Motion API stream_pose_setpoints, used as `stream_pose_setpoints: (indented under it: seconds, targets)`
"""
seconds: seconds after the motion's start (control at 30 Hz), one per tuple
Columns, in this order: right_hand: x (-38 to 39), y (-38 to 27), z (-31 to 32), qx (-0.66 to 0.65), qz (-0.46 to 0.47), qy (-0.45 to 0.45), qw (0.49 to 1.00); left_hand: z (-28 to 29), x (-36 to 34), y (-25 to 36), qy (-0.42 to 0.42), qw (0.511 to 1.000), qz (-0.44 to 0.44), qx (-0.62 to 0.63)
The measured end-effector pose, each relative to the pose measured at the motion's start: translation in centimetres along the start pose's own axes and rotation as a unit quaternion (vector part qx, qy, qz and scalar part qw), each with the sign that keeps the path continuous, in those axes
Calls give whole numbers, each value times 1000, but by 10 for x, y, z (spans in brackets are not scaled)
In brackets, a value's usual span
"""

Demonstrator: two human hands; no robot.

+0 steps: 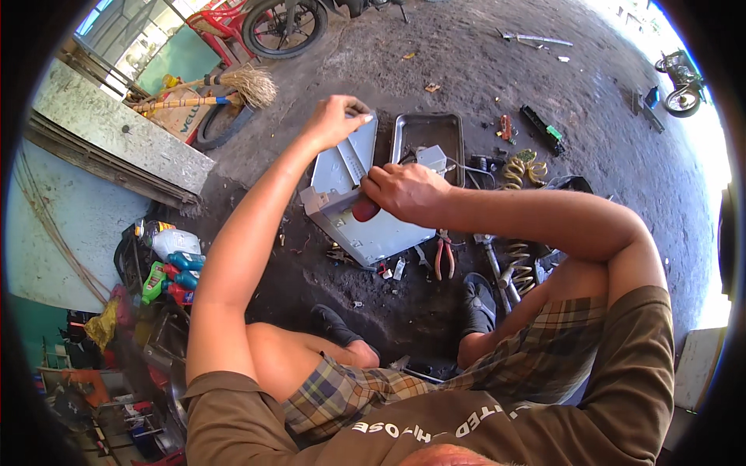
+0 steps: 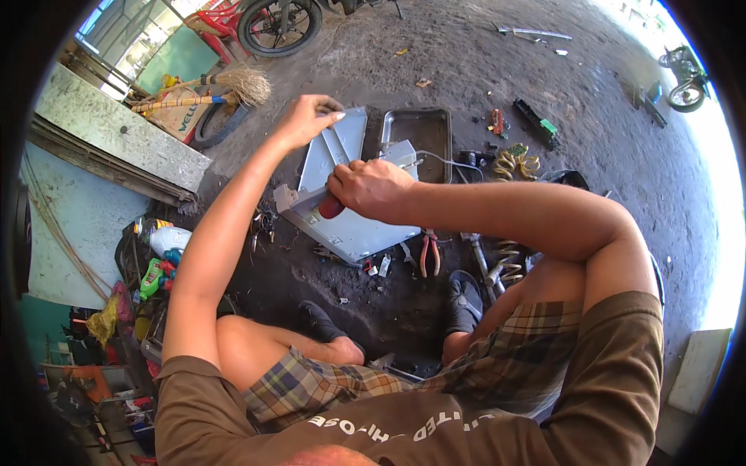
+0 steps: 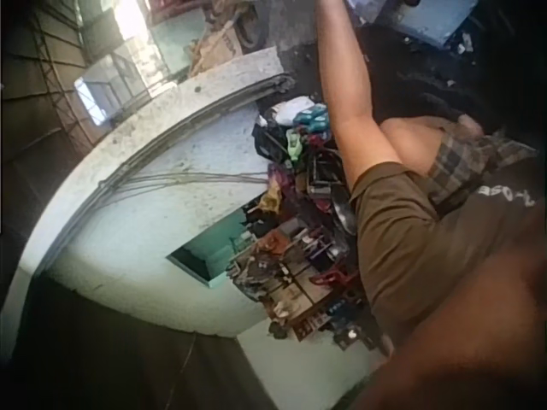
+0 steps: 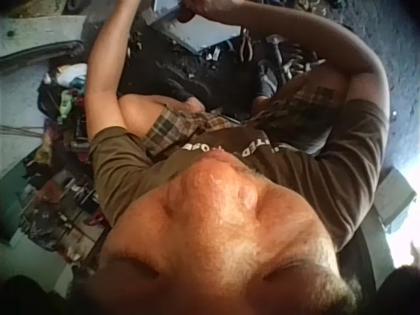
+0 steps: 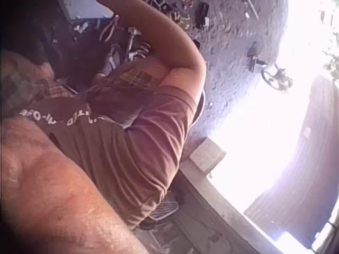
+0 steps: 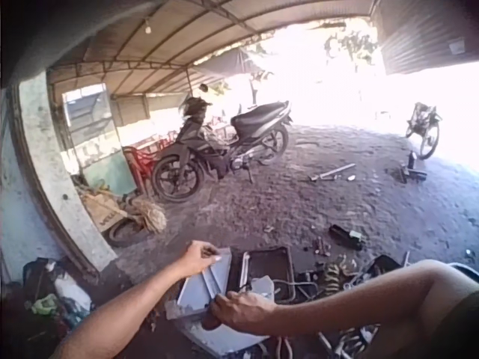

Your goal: The person sits on the floor and uses a screwdriver to remove screws from the back panel of a silver electronic device. After opening the casing, the person manipulates internal components, including a disc drive and circuit boards, using the screwdriver to adjust parts.

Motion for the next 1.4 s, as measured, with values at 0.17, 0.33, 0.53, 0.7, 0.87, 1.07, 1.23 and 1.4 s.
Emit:
stream_pose_setpoints:
  seconds: [0.17, 0.33, 0.53, 0.7, 0.87, 1.07, 1.23, 1.4]
  targets:
    - [-4, 21, -3, 5, -28, -48, 998, 1, 87, -32, 4, 966, 135, 219]
    - [-11, 26, -10, -37, -15, -66, 997, -33, 189, -64, -135, 957, 107, 232]
    - [-13, 47, -29, -33, -56, -78, 995, -128, 237, -43, -141, 954, 122, 234]
    - [-27, 67, -30, -54, -127, -119, 983, -137, 244, -63, -18, 965, 127, 230]
    - [-21, 130, -37, -104, -227, -92, 964, -109, 215, -53, -20, 966, 88, 243]
    - [6, 173, -52, -281, -313, -84, 903, -58, 195, -28, 2, 965, 114, 238]
    - [26, 195, -113, -281, -395, -182, 855, -47, 186, -25, -56, 985, 100, 129]
    - [59, 202, -164, -361, -463, -253, 769, -67, 173, -8, -109, 988, 86, 65]
Point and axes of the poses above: each hand's wrist, its own x-axis away from the middle knuckle, its own z-axis out of the back of the hand, y = z × x, the point moved 9 cm from there along -x, towards the middle knuckle, and after that the axes turned 15 degrees about -z, right-handed, at the moved point
